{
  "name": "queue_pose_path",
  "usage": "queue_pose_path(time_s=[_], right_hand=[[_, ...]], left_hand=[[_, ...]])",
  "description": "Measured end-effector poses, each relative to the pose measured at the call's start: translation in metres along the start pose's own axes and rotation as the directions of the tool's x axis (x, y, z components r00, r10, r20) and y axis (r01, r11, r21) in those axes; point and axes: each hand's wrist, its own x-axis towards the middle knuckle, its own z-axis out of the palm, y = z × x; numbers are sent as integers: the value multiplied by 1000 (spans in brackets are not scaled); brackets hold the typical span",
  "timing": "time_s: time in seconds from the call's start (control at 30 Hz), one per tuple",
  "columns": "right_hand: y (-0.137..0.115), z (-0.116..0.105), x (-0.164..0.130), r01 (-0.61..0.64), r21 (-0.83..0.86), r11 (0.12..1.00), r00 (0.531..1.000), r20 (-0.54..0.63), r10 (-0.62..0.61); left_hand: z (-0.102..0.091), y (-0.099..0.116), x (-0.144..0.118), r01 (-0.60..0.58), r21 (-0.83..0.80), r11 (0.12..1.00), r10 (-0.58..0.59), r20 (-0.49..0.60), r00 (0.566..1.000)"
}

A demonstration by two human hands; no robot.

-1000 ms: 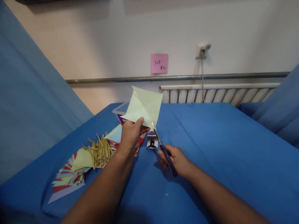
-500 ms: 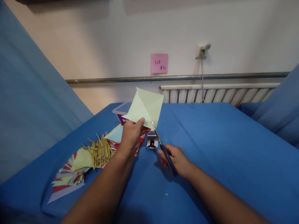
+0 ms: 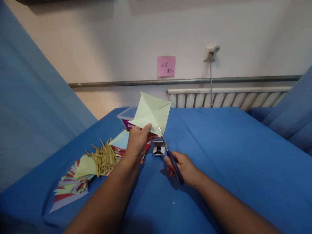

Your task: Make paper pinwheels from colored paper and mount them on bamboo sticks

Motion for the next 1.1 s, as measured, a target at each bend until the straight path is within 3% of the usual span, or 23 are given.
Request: queue_pose_path(time_s=[1.1], right_hand=[[3, 2, 1, 15, 52, 999, 1000, 4, -15]], left_hand=[[-4, -11, 7, -52, 150, 987, 47, 35, 998]])
